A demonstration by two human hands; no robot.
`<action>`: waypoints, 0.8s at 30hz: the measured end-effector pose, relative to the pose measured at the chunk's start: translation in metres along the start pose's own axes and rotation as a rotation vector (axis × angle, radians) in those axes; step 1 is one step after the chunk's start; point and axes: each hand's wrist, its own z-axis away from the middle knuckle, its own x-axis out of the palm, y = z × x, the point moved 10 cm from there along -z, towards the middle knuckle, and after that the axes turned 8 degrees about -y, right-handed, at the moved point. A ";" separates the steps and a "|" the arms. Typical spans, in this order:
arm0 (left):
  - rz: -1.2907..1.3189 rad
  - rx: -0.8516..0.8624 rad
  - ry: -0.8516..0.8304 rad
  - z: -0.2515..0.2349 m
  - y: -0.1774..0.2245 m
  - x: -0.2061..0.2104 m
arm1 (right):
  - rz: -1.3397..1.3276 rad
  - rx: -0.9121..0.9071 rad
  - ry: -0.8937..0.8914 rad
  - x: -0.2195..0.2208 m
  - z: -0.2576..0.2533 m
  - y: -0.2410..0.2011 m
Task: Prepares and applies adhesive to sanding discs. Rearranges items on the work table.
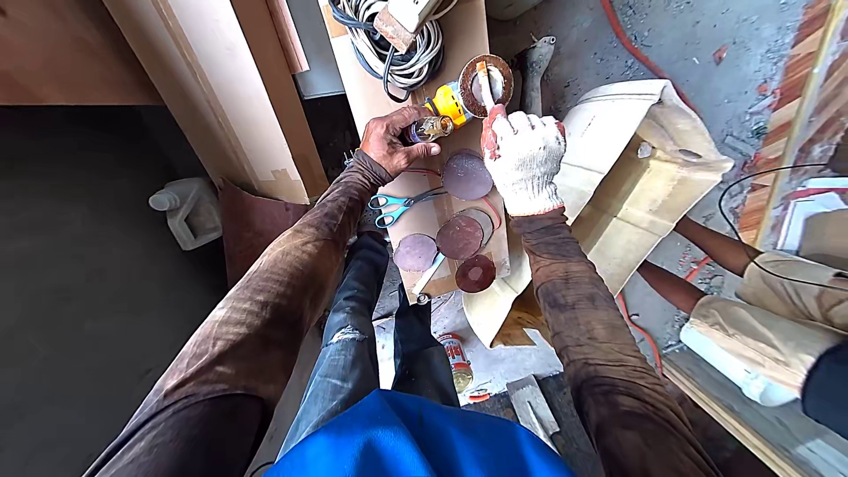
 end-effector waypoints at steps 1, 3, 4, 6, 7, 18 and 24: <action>-0.001 0.002 -0.001 0.000 0.000 0.000 | 0.000 -0.009 0.006 -0.002 0.000 -0.001; 0.000 0.005 -0.003 0.000 0.000 0.001 | 0.005 0.042 0.002 -0.005 -0.004 0.008; -0.001 0.003 -0.004 0.001 0.000 0.001 | 0.019 0.085 -0.003 -0.006 -0.004 0.014; 0.003 -0.010 -0.006 0.001 -0.001 0.001 | 0.022 0.083 0.008 -0.005 -0.004 0.014; 0.007 -0.020 -0.007 0.000 -0.001 0.001 | 0.010 0.029 0.020 -0.005 -0.003 0.007; 0.001 -0.025 -0.010 0.000 -0.001 0.001 | -0.005 -0.036 0.012 0.000 0.001 -0.013; -0.022 -0.037 -0.013 -0.001 -0.001 0.000 | 0.002 0.274 -0.136 -0.002 -0.001 0.019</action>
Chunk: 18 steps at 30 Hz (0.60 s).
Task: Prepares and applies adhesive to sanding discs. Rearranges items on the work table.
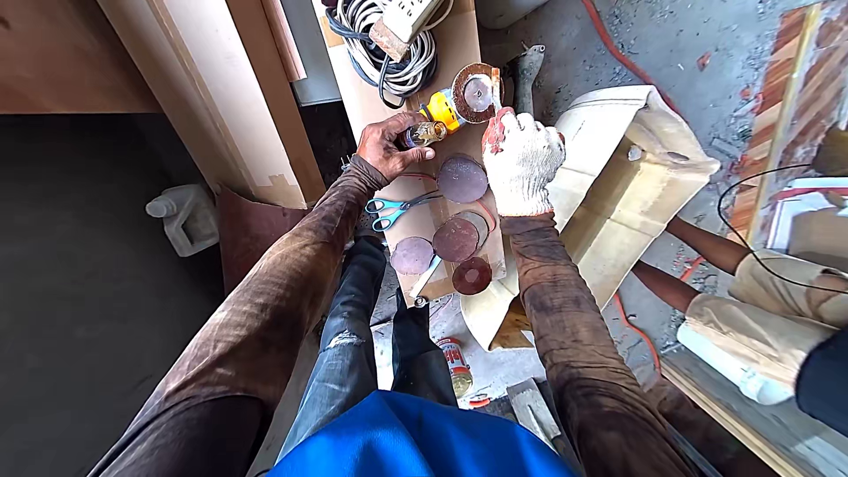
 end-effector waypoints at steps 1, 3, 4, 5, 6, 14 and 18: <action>0.004 0.004 0.001 0.000 -0.001 0.000 | 0.012 0.010 -0.004 0.001 0.004 0.000; 0.017 0.014 0.008 0.000 -0.001 0.001 | -0.005 0.021 -0.026 0.002 0.007 0.000; 0.023 0.018 0.012 0.000 -0.002 0.000 | -0.013 0.031 -0.033 0.003 0.005 0.000; 0.030 0.021 0.014 0.000 -0.002 0.001 | -0.021 0.051 -0.035 0.002 0.001 0.000; 0.036 0.025 0.015 0.001 -0.002 0.001 | -0.030 0.080 -0.046 0.001 -0.005 0.000; 0.041 0.013 0.006 0.000 -0.001 0.001 | -0.043 0.011 -0.068 -0.006 -0.017 -0.009; 0.045 -0.007 -0.006 0.000 -0.003 0.001 | -0.026 0.115 -0.116 0.000 0.015 0.017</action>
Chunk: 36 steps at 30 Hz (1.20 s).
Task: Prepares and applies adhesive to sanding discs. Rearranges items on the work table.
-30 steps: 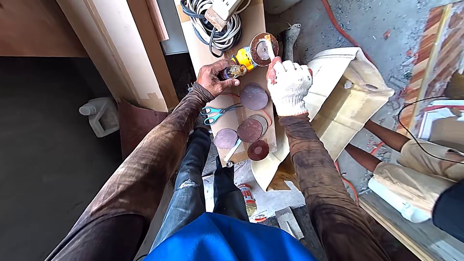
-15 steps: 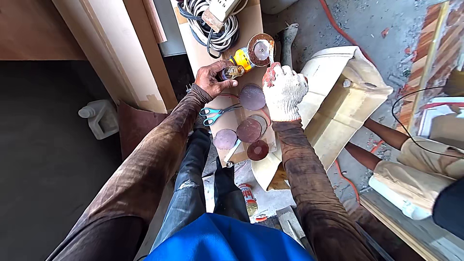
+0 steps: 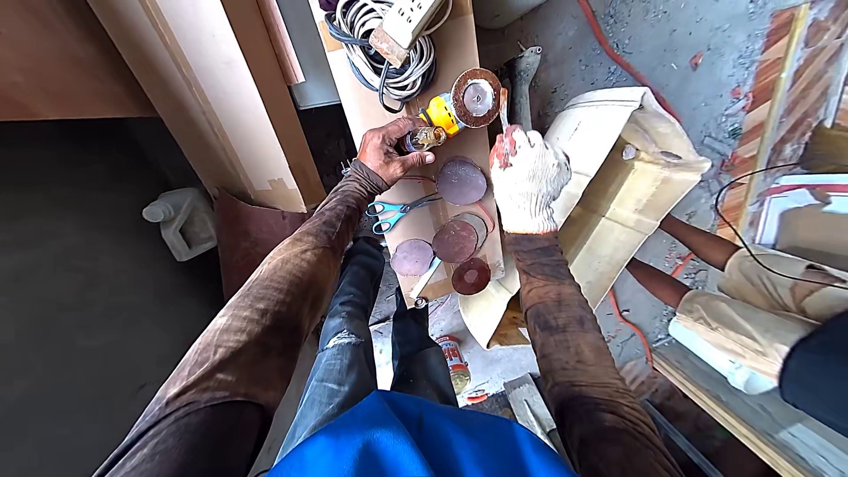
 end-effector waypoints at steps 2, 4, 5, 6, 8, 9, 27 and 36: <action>0.001 0.002 -0.001 0.000 0.000 0.000 | 0.023 0.019 0.038 0.003 0.009 0.003; 0.008 0.009 0.004 0.000 0.001 0.001 | 0.023 0.017 0.092 0.001 0.005 -0.001; 0.007 0.012 0.005 0.000 0.001 0.001 | 0.013 0.015 0.094 -0.001 -0.003 -0.005; 0.004 0.016 0.006 -0.001 0.000 0.000 | 0.008 0.016 0.083 -0.003 -0.012 -0.009; -0.002 0.016 0.002 0.000 0.000 0.000 | 0.016 0.031 0.038 -0.004 -0.025 -0.013; 0.001 0.017 0.002 0.000 0.000 0.000 | 0.021 0.037 0.024 -0.005 -0.025 -0.014; -0.005 0.030 -0.001 0.000 0.001 -0.001 | -0.014 -0.102 0.320 0.008 0.028 0.013; -0.006 0.050 0.007 0.000 0.006 0.000 | -0.029 -0.252 0.364 0.040 0.050 -0.010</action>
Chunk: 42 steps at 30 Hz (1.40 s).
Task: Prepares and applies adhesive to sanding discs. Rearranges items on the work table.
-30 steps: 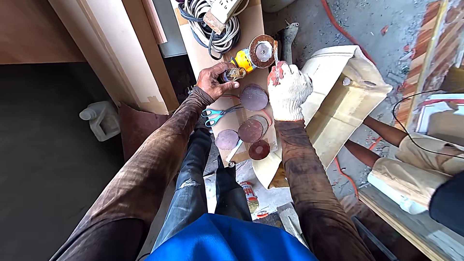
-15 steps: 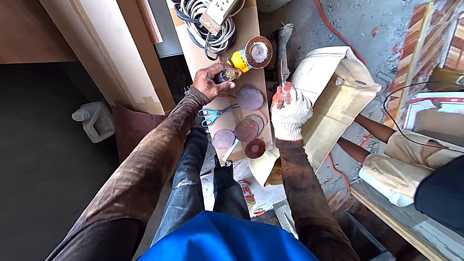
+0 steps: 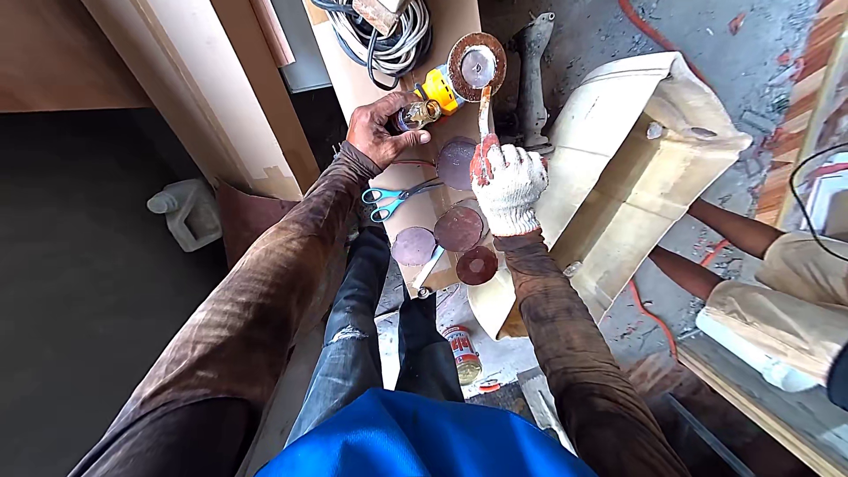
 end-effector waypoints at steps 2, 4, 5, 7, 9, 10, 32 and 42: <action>-0.004 0.003 0.010 0.001 0.000 0.000 | 0.000 -0.014 0.002 0.001 0.001 -0.006; -0.009 -0.009 0.012 0.001 0.000 -0.001 | -0.025 -0.052 0.009 0.002 -0.001 -0.014; -0.003 -0.015 0.011 0.001 -0.001 -0.001 | -0.047 -0.081 0.024 0.003 -0.001 -0.017; 0.012 -0.018 0.016 0.001 -0.002 0.000 | -0.085 -0.113 0.034 0.004 0.000 -0.017; 0.015 -0.017 0.021 0.000 -0.003 -0.001 | -0.090 -0.086 0.003 0.004 0.000 -0.007; 0.011 -0.020 0.022 0.001 -0.003 -0.001 | -0.086 -0.060 -0.004 0.003 0.001 0.000; 0.056 -0.015 0.019 0.001 -0.003 -0.001 | -0.026 -0.022 -0.015 -0.005 0.022 0.009; 0.067 -0.029 0.025 0.000 -0.005 -0.003 | -1.593 0.673 -0.107 0.059 0.034 0.059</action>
